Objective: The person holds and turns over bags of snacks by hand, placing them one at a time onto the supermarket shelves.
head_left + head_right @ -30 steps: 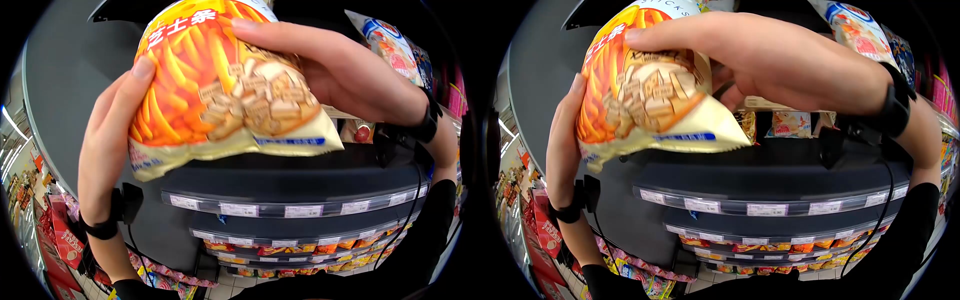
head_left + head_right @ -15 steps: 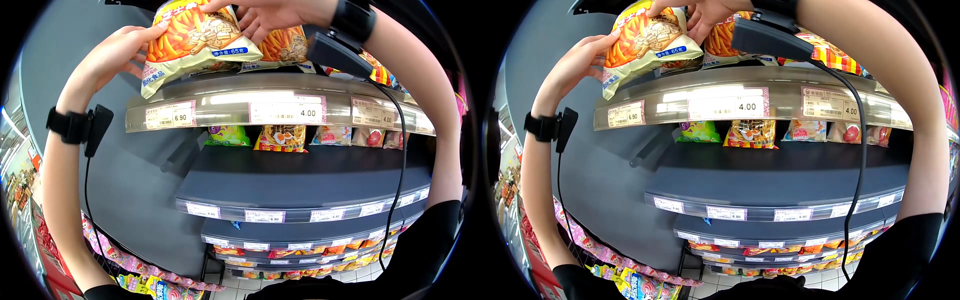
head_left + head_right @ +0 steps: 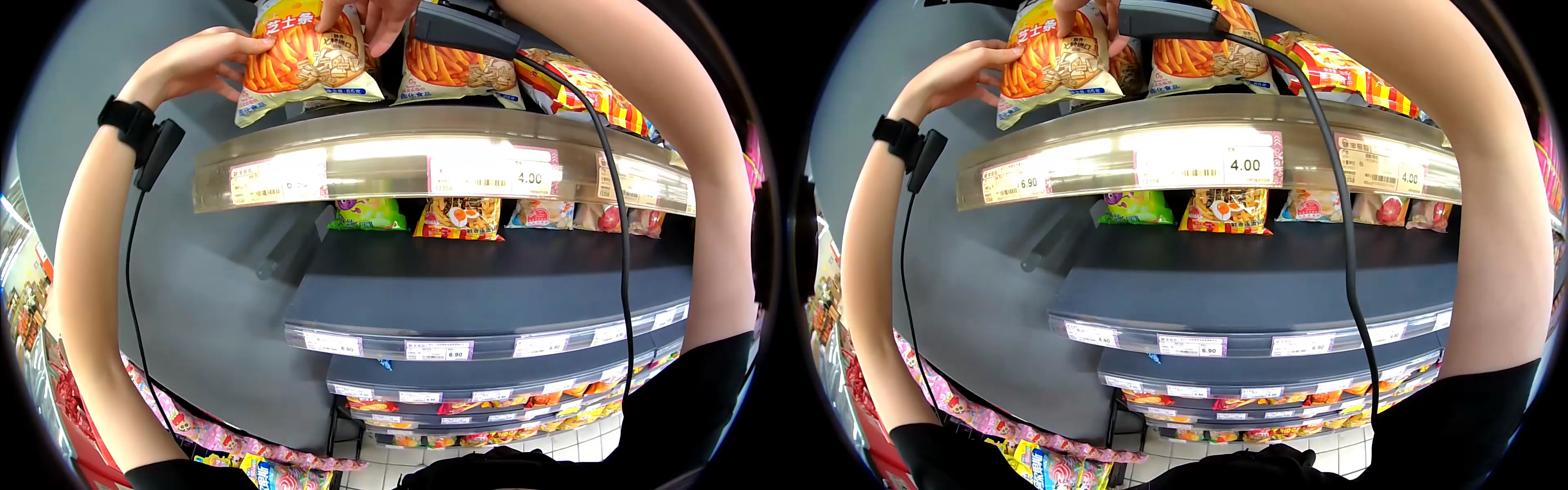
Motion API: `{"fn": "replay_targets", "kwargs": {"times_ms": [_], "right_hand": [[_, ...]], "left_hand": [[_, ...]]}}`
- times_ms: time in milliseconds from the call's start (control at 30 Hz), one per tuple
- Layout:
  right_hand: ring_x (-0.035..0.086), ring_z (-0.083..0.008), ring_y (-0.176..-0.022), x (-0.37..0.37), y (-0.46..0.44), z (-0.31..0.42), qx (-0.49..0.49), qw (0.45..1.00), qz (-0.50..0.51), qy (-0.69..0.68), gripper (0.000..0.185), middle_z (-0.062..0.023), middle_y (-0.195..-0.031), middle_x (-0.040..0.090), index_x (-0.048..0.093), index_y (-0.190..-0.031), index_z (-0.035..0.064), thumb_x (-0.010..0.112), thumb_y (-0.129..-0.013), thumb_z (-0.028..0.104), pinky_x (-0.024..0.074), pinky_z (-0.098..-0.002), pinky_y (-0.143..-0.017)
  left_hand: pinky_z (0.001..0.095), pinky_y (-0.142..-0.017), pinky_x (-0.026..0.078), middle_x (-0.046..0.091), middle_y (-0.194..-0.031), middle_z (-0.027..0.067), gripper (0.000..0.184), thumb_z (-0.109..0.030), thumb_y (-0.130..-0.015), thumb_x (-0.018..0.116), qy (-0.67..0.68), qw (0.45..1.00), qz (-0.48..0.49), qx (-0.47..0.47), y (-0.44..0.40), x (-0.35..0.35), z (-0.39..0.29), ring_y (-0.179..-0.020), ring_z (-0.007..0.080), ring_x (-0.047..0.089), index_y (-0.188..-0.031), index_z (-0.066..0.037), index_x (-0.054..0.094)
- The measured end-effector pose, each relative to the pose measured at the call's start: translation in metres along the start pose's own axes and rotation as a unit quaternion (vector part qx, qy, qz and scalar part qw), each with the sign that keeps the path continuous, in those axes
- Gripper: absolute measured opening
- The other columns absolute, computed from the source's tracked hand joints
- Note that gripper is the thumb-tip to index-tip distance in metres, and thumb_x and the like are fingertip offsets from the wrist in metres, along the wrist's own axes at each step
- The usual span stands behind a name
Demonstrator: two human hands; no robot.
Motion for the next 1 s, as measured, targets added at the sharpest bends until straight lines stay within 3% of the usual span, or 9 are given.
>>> {"fn": "replay_targets", "kwargs": {"times_ms": [67, 200, 300, 433, 467, 600, 800, 867, 1000], "right_hand": [[0.061, -0.0392, -0.108, -0.004, -0.016, 0.006, 0.052, 0.996, 0.067, 0.011, 0.061, -0.0322, -0.128, 0.05, 0.036, -0.134, -0.0136, 0.064, -0.094, 0.022, 0.0575, -0.0483, -0.085], [0.058, -0.0405, -0.114, -0.015, -0.024, 0.01, 0.14, 0.986, 0.076, -0.051, 0.06, -0.0323, -0.131, 0.048, 0.033, -0.135, -0.0133, 0.063, -0.094, 0.018, 0.0557, -0.0489, -0.09], [0.057, -0.0405, -0.117, -0.02, -0.032, 0.006, 0.133, 0.988, 0.03, -0.068, 0.06, -0.0328, -0.134, 0.046, 0.032, -0.137, -0.0123, 0.062, -0.095, 0.018, 0.0549, -0.0495, -0.092], [0.054, -0.0404, -0.12, -0.022, -0.036, -0.002, 0.132, 0.989, -0.021, -0.068, 0.059, -0.0325, -0.14, 0.042, 0.032, -0.138, -0.0108, 0.061, -0.096, 0.019, 0.0536, -0.0508, -0.094], [0.053, -0.0404, -0.121, -0.035, -0.058, -0.003, 0.171, 0.981, 0.072, -0.063, 0.056, -0.0323, -0.14, 0.042, 0.034, -0.137, -0.0098, 0.059, -0.097, 0.019, 0.0519, -0.0516, -0.096], [0.053, -0.0397, -0.121, -0.031, -0.062, -0.008, 0.163, 0.984, 0.011, -0.075, 0.052, -0.032, -0.139, 0.044, 0.037, -0.136, -0.0091, 0.057, -0.098, 0.019, 0.0506, -0.051, -0.098], [0.053, -0.042, -0.12, -0.022, -0.064, -0.006, 0.186, 0.976, 0.088, -0.065, 0.051, -0.0301, -0.14, 0.043, 0.036, -0.136, -0.0091, 0.057, -0.097, 0.016, 0.0521, -0.0517, -0.095], [0.053, -0.0438, -0.119, -0.018, -0.057, -0.009, 0.173, 0.979, -0.028, -0.101, 0.053, -0.0298, -0.141, 0.042, 0.035, -0.137, -0.0088, 0.058, -0.096, 0.016, 0.0531, -0.0536, -0.093], [0.055, -0.0459, -0.116, -0.01, -0.055, -0.012, 0.089, 0.987, -0.091, -0.097, 0.06, -0.0333, -0.141, 0.04, 0.03, -0.139, -0.0097, 0.062, -0.094, 0.016, 0.0534, -0.0564, -0.09]], "left_hand": [[0.036, -0.079, 0.058, 0.043, -0.14, 0.0256, 0.092, -0.048, -0.087, 0.069, -0.024, 1.0, 0.015, 0.0, -0.01, 0.001, 0.01, -0.117, 0.0317, 0.057, -0.144, 0.011, 0.029], [0.0337, -0.079, 0.058, 0.047, -0.137, 0.0243, 0.09, -0.047, -0.086, 0.071, -0.019, 1.0, 0.021, 0.007, -0.026, 0.006, 0.03, -0.117, 0.0306, 0.057, -0.143, 0.011, 0.033], [0.0384, -0.086, 0.058, 0.046, -0.138, 0.0263, 0.088, -0.045, -0.086, 0.071, 0.022, 0.999, 0.024, 0.021, -0.028, 0.014, 0.034, -0.122, 0.0368, 0.054, -0.142, 0.011, 0.034], [0.0384, -0.092, 0.055, 0.047, -0.137, 0.0252, 0.085, -0.037, -0.087, 0.071, 0.075, 0.995, 0.054, 0.046, -0.035, 0.017, 0.044, -0.122, 0.0318, 0.055, -0.145, 0.01, 0.029], [0.0384, -0.092, 0.055, 0.047, -0.137, 0.0252, 0.085, -0.037, -0.087, 0.071, 0.078, 0.994, 0.055, 0.048, -0.036, 0.019, 0.046, -0.122, 0.0318, 0.055, -0.145, 0.01, 0.029], [0.0382, -0.096, 0.053, 0.048, -0.137, 0.0251, 0.083, -0.03, -0.088, 0.071, 0.106, 0.991, 0.061, 0.048, -0.04, 0.025, 0.051, -0.124, 0.0306, 0.054, -0.146, 0.01, 0.027], [0.0399, -0.103, 0.048, 0.045, -0.14, 0.0258, 0.082, -0.026, -0.09, 0.069, 0.124, 0.988, 0.075, 0.048, -0.038, 0.027, 0.057, -0.129, 0.0307, 0.05, -0.148, 0.009, 0.023], [0.0407, -0.106, 0.046, 0.044, -0.141, 0.0259, 0.081, -0.025, -0.09, 0.068, 0.13, 0.987, 0.082, 0.05, -0.034, 0.028, 0.059, -0.131, 0.0309, 0.048, -0.148, 0.009, 0.022], [0.0455, -0.111, 0.039, 0.038, -0.145, 0.0271, 0.082, -0.024, -0.09, 0.068, 0.145, 0.985, 0.067, 0.063, -0.03, 0.03, 0.065, -0.138, 0.0323, 0.038, -0.148, 0.009, 0.021]]}}
Point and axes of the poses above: each hand's wrist, its own y-axis away from the middle knuckle, its own x-axis out of the palm, z = x × y, the point moved 1 cm from there along -y, towards the middle knuckle
